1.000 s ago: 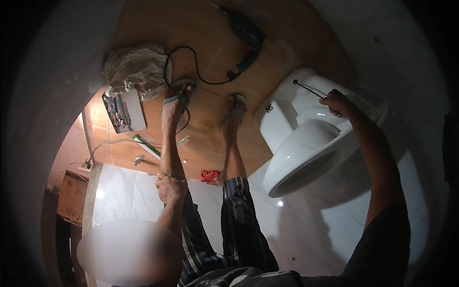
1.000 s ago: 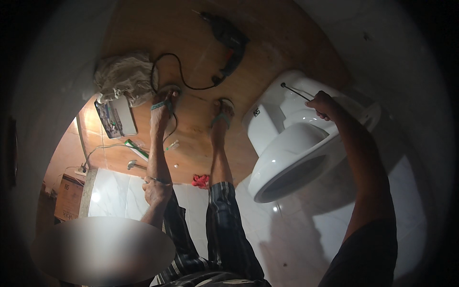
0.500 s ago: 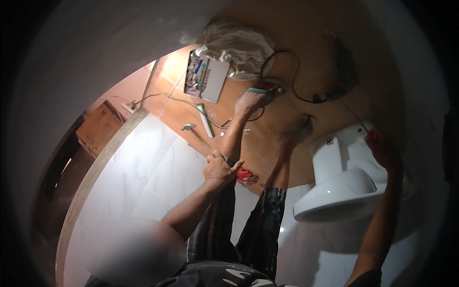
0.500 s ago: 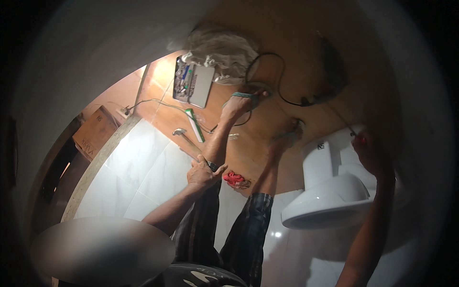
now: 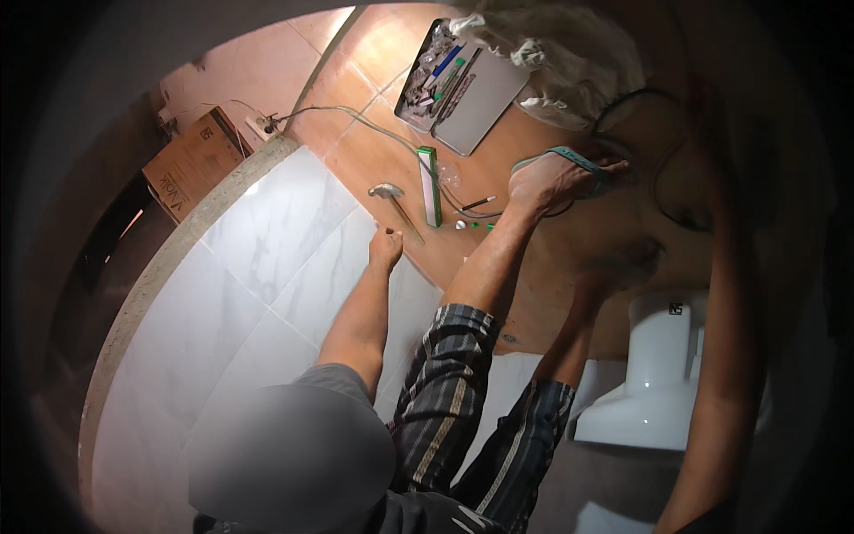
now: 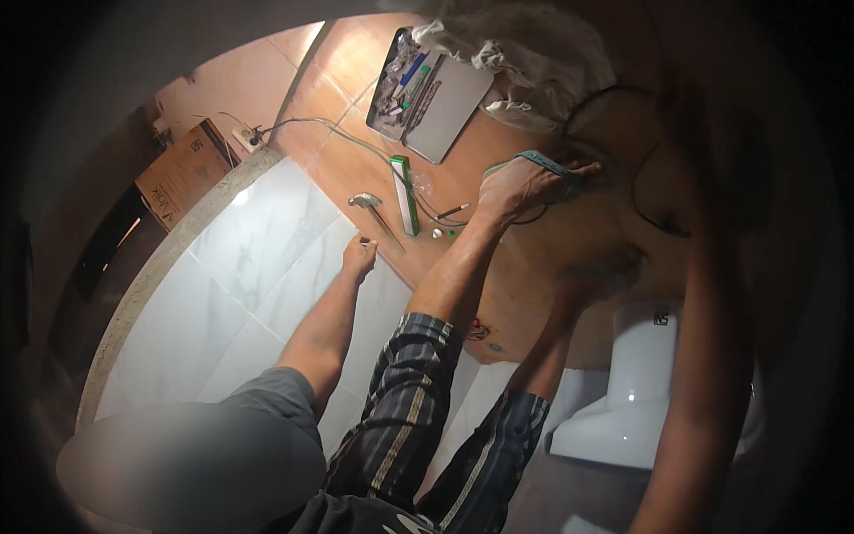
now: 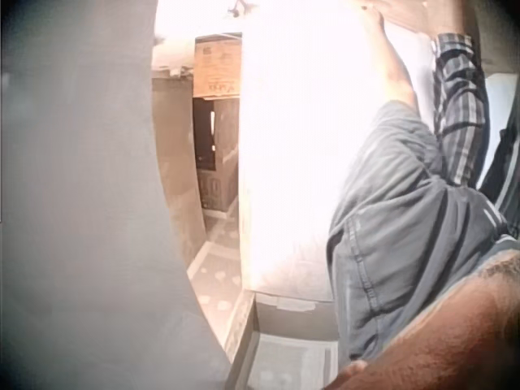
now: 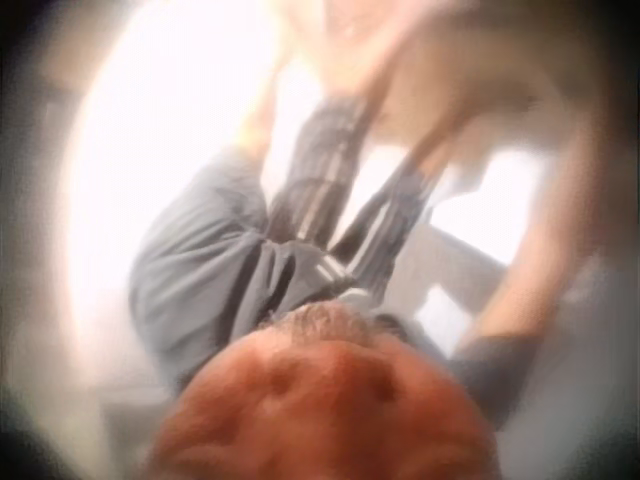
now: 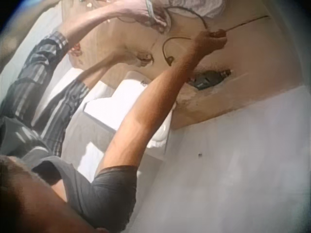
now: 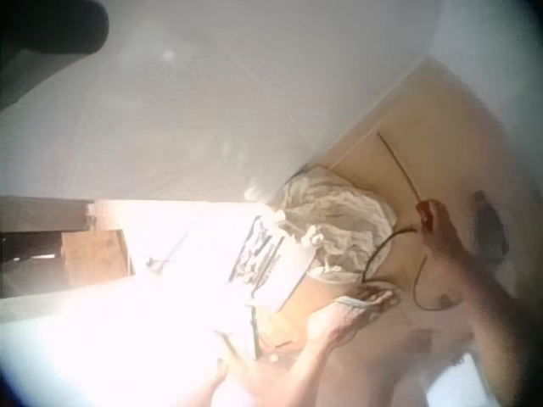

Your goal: The person installs a white ceramic toilet bowl onto a tiled floor. They use a corded drill to drive screws into the base, then switch to a screwdriver to tighten fasteners. The person repositions the toilet several times to access different mounting points and uses a hammer to tap components into place.

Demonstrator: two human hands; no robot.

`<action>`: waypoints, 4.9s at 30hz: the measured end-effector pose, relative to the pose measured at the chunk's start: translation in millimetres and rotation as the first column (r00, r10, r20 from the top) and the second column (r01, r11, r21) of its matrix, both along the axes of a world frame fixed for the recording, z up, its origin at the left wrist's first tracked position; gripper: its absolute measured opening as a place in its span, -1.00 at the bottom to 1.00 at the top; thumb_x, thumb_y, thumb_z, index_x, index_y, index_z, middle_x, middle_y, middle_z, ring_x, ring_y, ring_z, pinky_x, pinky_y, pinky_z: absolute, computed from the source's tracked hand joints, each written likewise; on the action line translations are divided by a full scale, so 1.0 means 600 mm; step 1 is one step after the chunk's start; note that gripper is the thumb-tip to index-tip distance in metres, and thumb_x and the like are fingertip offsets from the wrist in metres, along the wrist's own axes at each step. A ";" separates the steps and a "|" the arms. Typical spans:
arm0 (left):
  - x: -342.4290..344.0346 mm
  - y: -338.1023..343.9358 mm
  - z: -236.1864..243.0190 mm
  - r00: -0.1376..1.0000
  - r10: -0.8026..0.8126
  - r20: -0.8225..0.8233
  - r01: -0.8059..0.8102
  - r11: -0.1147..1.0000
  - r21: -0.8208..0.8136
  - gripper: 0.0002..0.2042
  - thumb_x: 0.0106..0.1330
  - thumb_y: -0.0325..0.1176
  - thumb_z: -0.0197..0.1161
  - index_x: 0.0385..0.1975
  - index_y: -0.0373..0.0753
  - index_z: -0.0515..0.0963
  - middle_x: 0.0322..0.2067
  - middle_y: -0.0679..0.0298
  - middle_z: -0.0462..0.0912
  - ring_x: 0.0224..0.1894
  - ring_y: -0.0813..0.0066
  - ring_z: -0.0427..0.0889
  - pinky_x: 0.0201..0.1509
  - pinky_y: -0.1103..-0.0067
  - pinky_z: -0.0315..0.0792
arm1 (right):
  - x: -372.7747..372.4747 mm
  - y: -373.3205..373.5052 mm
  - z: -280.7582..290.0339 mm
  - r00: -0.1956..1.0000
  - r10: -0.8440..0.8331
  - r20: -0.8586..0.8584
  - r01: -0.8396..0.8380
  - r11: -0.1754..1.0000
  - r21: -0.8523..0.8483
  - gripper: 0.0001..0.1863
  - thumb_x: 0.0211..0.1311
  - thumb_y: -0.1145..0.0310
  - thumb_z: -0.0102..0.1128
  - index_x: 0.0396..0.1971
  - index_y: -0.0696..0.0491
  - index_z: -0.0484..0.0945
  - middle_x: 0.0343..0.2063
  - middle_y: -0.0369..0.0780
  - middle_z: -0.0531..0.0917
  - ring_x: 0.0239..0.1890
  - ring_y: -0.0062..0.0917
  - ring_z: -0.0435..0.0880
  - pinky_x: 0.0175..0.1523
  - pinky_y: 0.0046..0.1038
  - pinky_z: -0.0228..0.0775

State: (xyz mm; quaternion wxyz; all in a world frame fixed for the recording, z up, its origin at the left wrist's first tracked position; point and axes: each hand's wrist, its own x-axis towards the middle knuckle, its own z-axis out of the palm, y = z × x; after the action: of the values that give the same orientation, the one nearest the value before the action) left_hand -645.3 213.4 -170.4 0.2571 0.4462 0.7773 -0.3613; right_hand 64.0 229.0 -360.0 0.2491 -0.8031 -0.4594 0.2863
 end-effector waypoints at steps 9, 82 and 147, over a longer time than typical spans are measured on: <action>-0.152 0.001 -0.244 0.969 0.242 -0.037 -0.229 0.949 0.219 -0.46 0.17 -0.46 0.22 0.22 -0.40 0.43 0.16 -0.21 0.56 0.24 -0.08 0.56 0.29 0.30 0.46 | -0.019 0.034 -0.052 0.977 0.163 0.135 -0.175 0.981 0.082 -0.37 0.40 0.14 0.25 0.35 0.15 0.39 0.31 0.04 0.47 0.38 -0.17 0.44 0.39 -0.23 0.31; 1.384 -0.361 -0.201 -0.974 -0.056 0.220 0.200 -0.670 0.715 -0.17 0.25 -0.39 0.31 0.54 0.17 0.11 0.53 0.64 0.13 0.25 0.31 0.42 0.13 0.17 0.52 | -0.093 -0.593 0.172 -0.273 -0.962 -0.029 0.945 -0.273 0.181 -0.69 0.53 0.21 0.04 -0.15 0.20 0.35 -0.48 0.13 0.60 -0.43 0.10 0.67 -0.35 -0.02 0.54; 1.373 -0.362 -0.224 -0.989 -0.053 0.138 0.142 -0.597 0.789 -0.22 0.19 -0.33 0.35 0.48 0.09 0.25 0.42 0.49 0.35 0.18 0.21 0.47 0.06 0.09 0.51 | -0.102 -0.584 0.137 -0.139 -0.905 0.401 0.962 -0.028 0.272 -0.77 0.53 0.27 0.03 -0.22 0.15 0.40 -0.36 -0.03 0.50 -0.48 -0.18 0.63 -0.45 -0.21 0.57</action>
State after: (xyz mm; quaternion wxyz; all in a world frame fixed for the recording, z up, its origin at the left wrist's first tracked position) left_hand 178.7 -3.5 -305.0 0.0603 0.8660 -0.4882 -0.0895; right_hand 3.0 -121.6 -277.7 0.2086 -0.9372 0.2296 -0.1597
